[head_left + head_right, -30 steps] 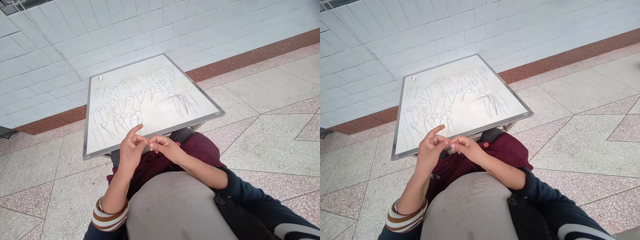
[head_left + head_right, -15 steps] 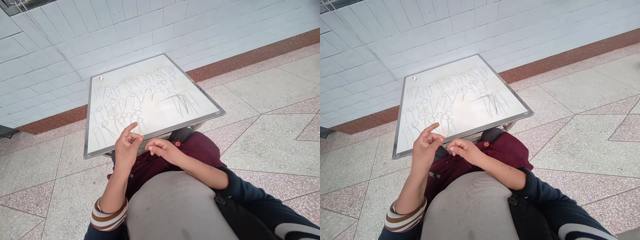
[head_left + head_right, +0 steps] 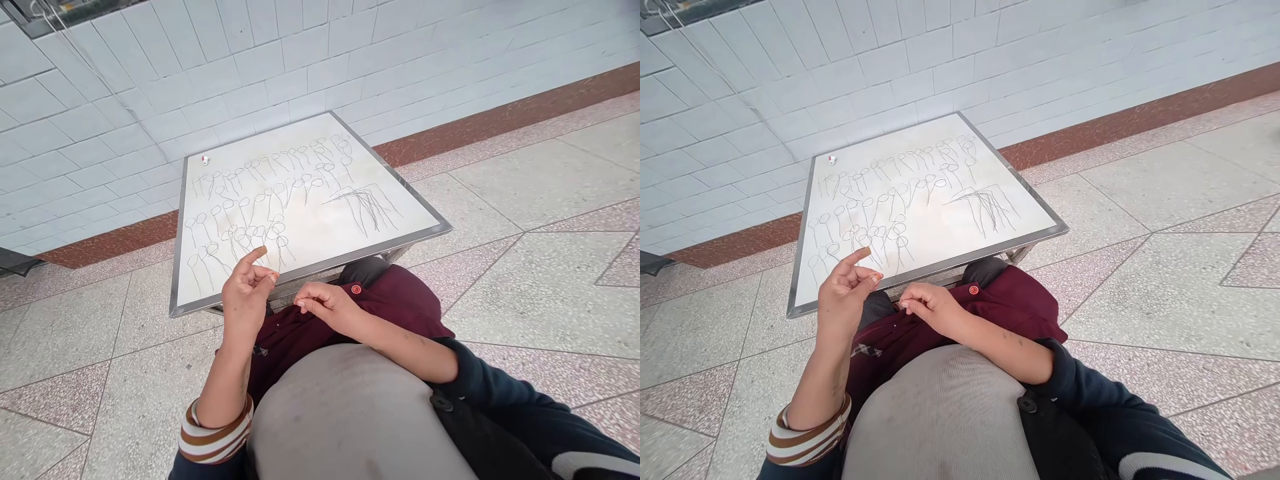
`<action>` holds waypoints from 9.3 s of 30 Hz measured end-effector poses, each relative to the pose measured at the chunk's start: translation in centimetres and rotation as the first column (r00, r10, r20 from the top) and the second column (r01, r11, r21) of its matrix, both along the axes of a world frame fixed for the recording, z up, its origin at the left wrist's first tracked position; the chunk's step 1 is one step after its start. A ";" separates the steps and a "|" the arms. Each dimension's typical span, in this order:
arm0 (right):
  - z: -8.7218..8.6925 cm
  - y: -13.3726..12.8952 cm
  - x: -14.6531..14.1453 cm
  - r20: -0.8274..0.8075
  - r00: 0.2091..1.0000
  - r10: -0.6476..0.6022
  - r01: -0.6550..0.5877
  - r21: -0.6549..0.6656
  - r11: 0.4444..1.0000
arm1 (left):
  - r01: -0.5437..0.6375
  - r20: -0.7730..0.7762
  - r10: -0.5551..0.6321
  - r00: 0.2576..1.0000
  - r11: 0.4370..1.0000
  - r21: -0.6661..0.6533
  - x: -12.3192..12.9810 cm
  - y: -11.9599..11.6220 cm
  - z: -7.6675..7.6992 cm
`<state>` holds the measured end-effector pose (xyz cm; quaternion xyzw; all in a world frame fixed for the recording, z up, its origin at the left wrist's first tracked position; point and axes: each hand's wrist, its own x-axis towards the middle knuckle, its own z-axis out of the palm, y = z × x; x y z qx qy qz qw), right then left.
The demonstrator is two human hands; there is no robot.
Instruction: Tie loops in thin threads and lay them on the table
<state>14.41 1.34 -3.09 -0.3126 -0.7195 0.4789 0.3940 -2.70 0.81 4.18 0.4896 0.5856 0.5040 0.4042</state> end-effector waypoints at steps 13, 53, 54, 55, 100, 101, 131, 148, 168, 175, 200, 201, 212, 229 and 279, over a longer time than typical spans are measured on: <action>-0.5 -0.1 1.0 0.161 0.987 -0.023 0.000 0.143 0.990 | -0.086 0.002 0.086 0.996 0.996 0.034 -1.2 0.6 -0.1; -5.3 15.8 10.9 0.718 0.436 -0.543 0.705 0.103 0.702 | 0.237 -0.165 -0.293 0.942 0.926 -0.296 -1.5 -0.1 -9.1; -5.3 15.8 11.0 0.721 0.426 -0.547 0.700 0.120 0.704 | 0.243 -0.167 -0.300 0.939 0.925 -0.293 -1.3 -0.2 -9.1; -5.2 15.8 11.1 0.723 0.417 -0.551 0.694 0.138 0.706 | 0.247 -0.168 -0.303 0.938 0.925 -0.290 -1.1 -0.3 -9.1; -5.5 12.0 -6.3 0.815 0.493 -0.305 0.384 0.111 0.917 | 0.461 -0.018 -0.484 0.875 0.844 -0.273 -4.1 1.2 -18.3; -5.5 12.0 -6.3 0.810 0.502 -0.304 0.380 0.110 0.919 | 0.452 -0.022 -0.475 0.879 0.849 -0.273 -4.3 0.9 -18.2; 1.6 4.6 -1.1 -0.328 0.942 0.070 -0.239 -0.509 0.827 | -0.020 0.422 0.063 0.904 0.994 -0.105 -2.5 1.9 -5.1; 2.1 0.3 -0.5 -0.430 0.863 0.265 -0.460 -0.454 0.763 | -0.027 0.651 0.019 0.759 1.000 0.003 0.9 -0.9 -0.3; 1.8 0.2 -1.0 0.120 0.992 -0.048 0.041 0.056 0.998 | -0.205 0.451 0.175 0.875 0.979 0.017 1.2 -2.0 -1.3; 3.5 0.1 -1.9 0.028 0.993 -0.115 0.112 0.074 0.991 | -0.181 0.098 0.180 0.979 0.983 0.002 1.4 -2.6 -0.6; 3.5 0.5 -2.0 -0.132 0.989 -0.072 0.039 -0.238 0.970 | -0.078 -0.192 0.076 0.979 0.997 -0.007 0.8 -2.1 -1.9; 3.6 0.5 -2.0 -0.142 0.987 -0.073 0.037 -0.243 0.969 | -0.077 -0.206 0.075 0.976 0.997 0.001 0.7 -2.2 -2.0; 2.2 0.9 -2.3 -0.124 0.981 -0.149 0.134 -0.123 0.983 | 0.006 0.012 -0.005 1.000 0.999 -0.034 0.9 -2.2 -2.1; 2.9 0.8 -2.5 -0.116 0.977 -0.176 0.169 -0.069 0.983 | 0.048 0.472 -0.054 0.880 0.999 0.023 1.2 -2.7 -2.7; 4.0 3.1 -0.6 -0.041 0.961 -0.274 0.275 0.257 0.926 | 0.273 0.501 -0.199 0.842 0.959 -0.078 -0.3 -2.9 -0.3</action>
